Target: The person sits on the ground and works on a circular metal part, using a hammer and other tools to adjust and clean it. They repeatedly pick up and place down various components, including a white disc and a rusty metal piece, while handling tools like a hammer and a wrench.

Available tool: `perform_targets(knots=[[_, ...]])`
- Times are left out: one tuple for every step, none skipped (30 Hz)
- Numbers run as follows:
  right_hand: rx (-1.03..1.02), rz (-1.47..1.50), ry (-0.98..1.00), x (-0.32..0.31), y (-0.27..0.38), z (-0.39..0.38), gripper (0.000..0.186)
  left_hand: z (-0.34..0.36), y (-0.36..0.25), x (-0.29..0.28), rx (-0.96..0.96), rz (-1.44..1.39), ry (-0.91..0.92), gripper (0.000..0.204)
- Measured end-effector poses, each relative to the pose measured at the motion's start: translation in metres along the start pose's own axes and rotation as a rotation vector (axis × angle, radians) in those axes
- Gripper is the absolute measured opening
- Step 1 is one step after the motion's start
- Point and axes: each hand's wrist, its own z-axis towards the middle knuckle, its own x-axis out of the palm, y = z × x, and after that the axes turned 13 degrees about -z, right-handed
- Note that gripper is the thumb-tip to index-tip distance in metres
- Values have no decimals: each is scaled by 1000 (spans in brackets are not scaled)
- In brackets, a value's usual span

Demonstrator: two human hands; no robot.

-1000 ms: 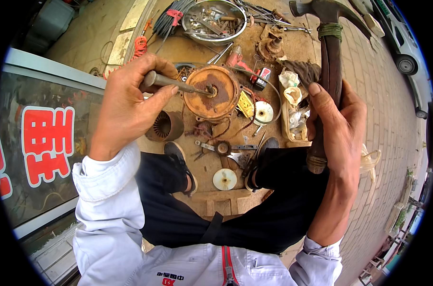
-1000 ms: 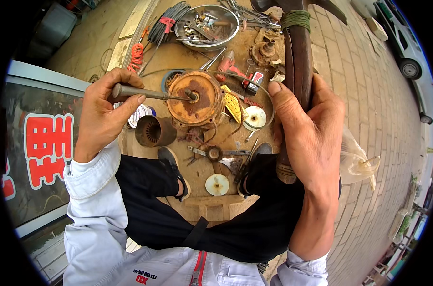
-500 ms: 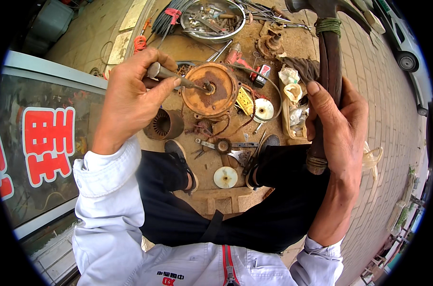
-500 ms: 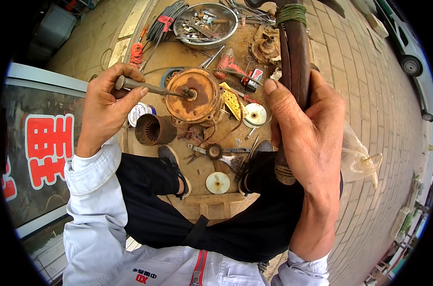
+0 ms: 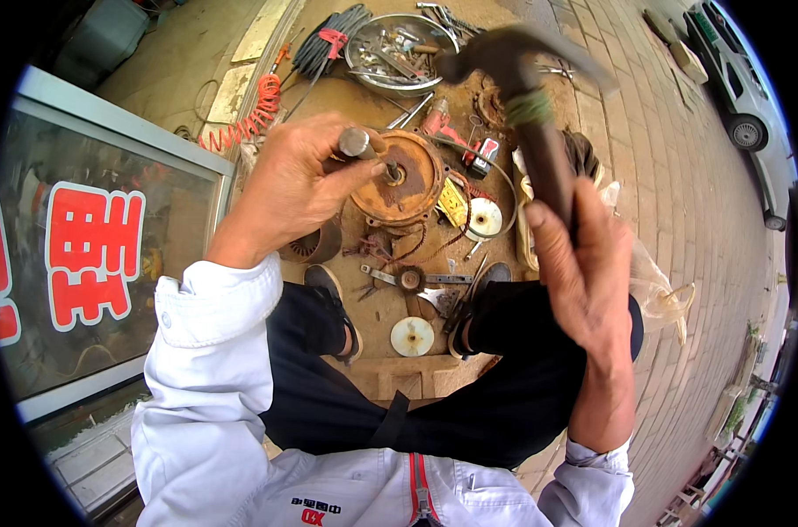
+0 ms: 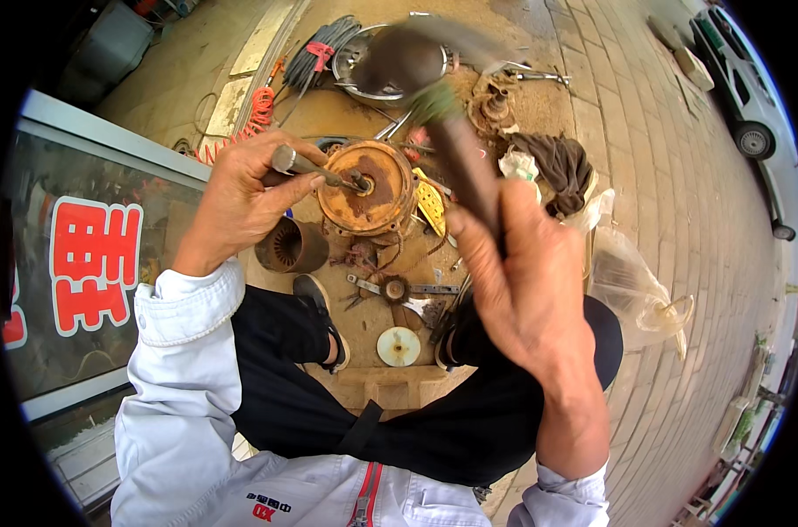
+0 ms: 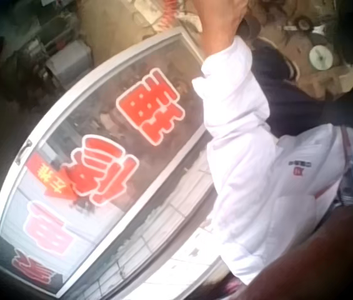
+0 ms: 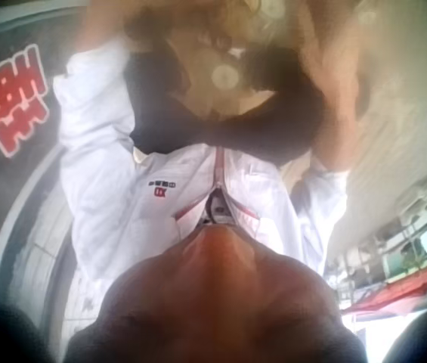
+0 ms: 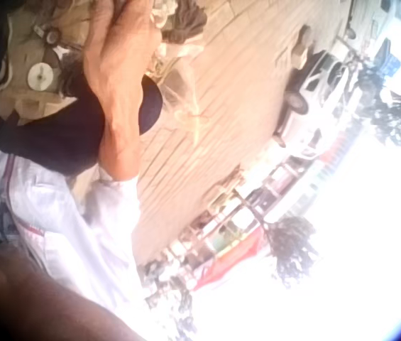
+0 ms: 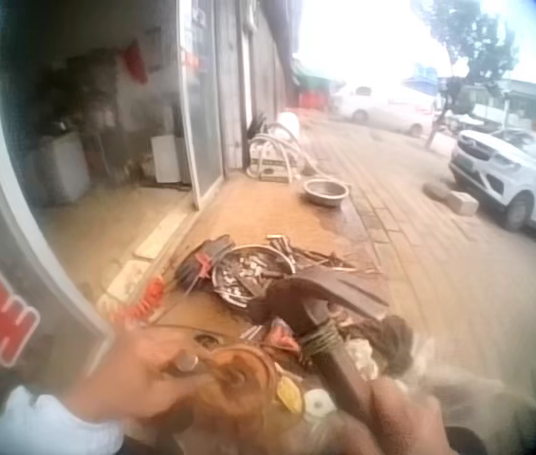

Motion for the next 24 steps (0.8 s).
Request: perform_targets(knots=[[-71, -45, 23, -2, 8, -4, 28, -1, 2, 1, 50, 53, -1, 19], [-141, -91, 46, -4, 14, -8, 27, -2, 1, 2, 99, 106, -2, 20], [-217, -134, 58, -4, 15, -11, 26, -2, -2, 10, 112, 11, -99, 14], [-247, -133, -4, -3, 22, -16, 26, -2, -4, 11, 162, 23, -102, 14], [-277, -130, -67, -3, 32, -20, 26, -3, -5, 11, 212, 35, -105, 13], [-323, -165, -106, -4, 36, -21, 25, -4, -6, 10, 262, 47, -107, 13], [-366, -203, -148, -6, 40, -23, 25, -5, -10, 7, 272, 49, -99, 13], [-410, -241, -191, -8, 43, -24, 24, -7, -13, 5, 280, 50, -94, 13], [-444, -308, -184, -3, 40, -23, 23, -7, -11, 6, 278, 37, -99, 13], [-351, -334, -68, -2, 43, -20, 23, -6, -11, 8, 280, 23, -104, 13], [-255, -368, 48, 1, 45, -18, 23, -2, -17, 10, 217, 19, -111, 15], [-199, -400, 100, -1, 47, -11, 22, -5, -16, 12, 127, 22, -81, 16], [-234, -390, 60, -3, 47, -9, 22, -8, -12, 10, 129, 77, -75, 16], [-269, -378, 21, -6, 47, -7, 22, -10, -9, 8, 129, 132, -69, 17], [-256, -255, -32, -11, 53, -11, 19, -9, -7, 3, 153, 128, -58, 18], [-232, -167, -124, -11, 51, -18, 18, -4, -3, 3, 178, 109, -41, 18], [-190, -107, -179, -12, 51, -20, 20, -2, 0, 4, 203, 92, -25, 19], [-169, -64, -233, -11, 49, -19, 20, -5, 2, 5, 156, 39, -59, 18], [-150, -28, -264, -9, 43, -16, 20, -5, 1, 1, 116, -7, -88, 16], [-130, -4, -285, -6, 37, -13, 20, -5, -1, -3, 76, -52, -115, 14], [-114, 12, -286, -2, 27, -11, 20, -6, -10, -11, 105, -68, -180, 12], [-157, -2, -294, 5, 12, -7, 22, -8, -14, -19, 78, -164, -238, 13], [-90, 27, -252, 9, 2, -5, 24, -12, -17, -28, 47, -262, -297, 14], [-15, 69, -213, 9, -3, -4, 25, -16, -17, -34, 15, -360, -356, 16]])
